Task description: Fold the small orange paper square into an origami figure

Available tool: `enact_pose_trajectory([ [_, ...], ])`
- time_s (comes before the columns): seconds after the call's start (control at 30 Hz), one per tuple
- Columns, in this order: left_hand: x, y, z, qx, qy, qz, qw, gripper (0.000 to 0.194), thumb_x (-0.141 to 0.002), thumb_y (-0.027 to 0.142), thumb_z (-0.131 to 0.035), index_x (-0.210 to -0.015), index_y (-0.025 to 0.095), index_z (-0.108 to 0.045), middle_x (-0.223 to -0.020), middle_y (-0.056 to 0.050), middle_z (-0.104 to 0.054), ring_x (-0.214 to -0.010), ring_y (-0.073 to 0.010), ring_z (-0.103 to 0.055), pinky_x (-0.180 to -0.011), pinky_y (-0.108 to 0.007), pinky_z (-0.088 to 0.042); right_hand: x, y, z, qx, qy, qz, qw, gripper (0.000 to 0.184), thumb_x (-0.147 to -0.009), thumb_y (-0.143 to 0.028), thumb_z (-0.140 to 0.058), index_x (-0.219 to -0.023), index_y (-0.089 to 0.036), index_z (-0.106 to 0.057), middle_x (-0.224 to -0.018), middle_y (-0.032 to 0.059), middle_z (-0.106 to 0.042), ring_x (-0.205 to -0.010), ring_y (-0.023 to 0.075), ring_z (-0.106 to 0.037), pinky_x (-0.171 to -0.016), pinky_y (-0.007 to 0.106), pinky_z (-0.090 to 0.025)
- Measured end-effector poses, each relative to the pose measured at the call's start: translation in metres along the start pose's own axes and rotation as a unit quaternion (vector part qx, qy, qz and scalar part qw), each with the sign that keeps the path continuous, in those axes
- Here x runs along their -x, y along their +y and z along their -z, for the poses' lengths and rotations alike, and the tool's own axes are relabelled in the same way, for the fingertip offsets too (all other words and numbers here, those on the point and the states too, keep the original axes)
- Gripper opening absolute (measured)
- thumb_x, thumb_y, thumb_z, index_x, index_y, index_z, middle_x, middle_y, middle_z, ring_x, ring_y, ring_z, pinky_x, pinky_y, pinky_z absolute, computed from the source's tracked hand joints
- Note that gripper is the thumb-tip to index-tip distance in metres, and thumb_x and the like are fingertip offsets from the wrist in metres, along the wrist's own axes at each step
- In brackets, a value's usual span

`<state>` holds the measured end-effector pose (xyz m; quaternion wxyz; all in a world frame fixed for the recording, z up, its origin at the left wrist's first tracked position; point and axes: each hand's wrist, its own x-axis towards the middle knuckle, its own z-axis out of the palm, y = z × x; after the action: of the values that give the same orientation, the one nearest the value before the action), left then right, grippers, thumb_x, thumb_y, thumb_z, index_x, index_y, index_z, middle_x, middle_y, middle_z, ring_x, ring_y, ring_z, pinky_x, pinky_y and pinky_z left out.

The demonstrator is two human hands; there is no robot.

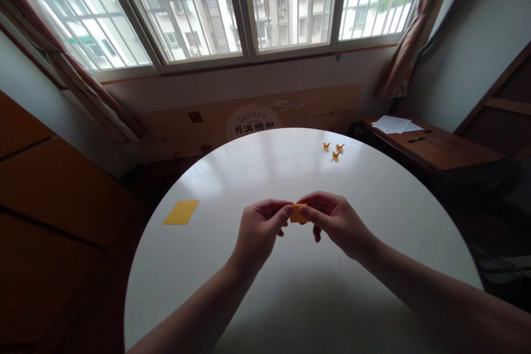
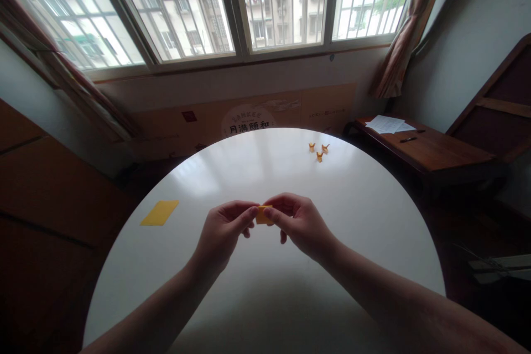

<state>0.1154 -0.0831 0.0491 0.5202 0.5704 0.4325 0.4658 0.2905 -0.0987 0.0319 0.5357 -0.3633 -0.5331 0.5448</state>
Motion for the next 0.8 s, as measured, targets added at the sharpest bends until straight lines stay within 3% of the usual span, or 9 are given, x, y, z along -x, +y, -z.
enact_pose_trajectory([
  [0.23,0.0025,0.0045,-0.0028,-0.052,0.006,-0.032,0.998,0.018,-0.077,0.031,-0.076,-0.083,0.014,-0.079,-0.068,-0.006,-0.074,-0.053,-0.0113,-0.056,-0.047,-0.021,-0.046,0.0005,-0.0013,-0.0021,0.0,0.005,-0.009,1.0,0.024,-0.08,-0.038,-0.078,-0.089,-0.016,-0.074,-0.076,0.0053,-0.07,-0.068,0.0174,-0.063,-0.04,0.021,-0.05],
  [0.8,0.001,0.0022,-0.0028,0.008,-0.007,0.029,1.0,0.022,-0.074,0.033,-0.079,-0.083,0.013,-0.078,-0.066,-0.006,-0.072,-0.054,-0.0118,-0.056,-0.046,-0.02,-0.045,0.0007,-0.0003,0.0004,-0.005,0.011,-0.016,1.0,0.021,-0.079,-0.036,-0.079,-0.088,-0.017,-0.078,-0.077,0.0062,-0.073,-0.067,0.0171,-0.066,-0.043,0.022,-0.055],
])
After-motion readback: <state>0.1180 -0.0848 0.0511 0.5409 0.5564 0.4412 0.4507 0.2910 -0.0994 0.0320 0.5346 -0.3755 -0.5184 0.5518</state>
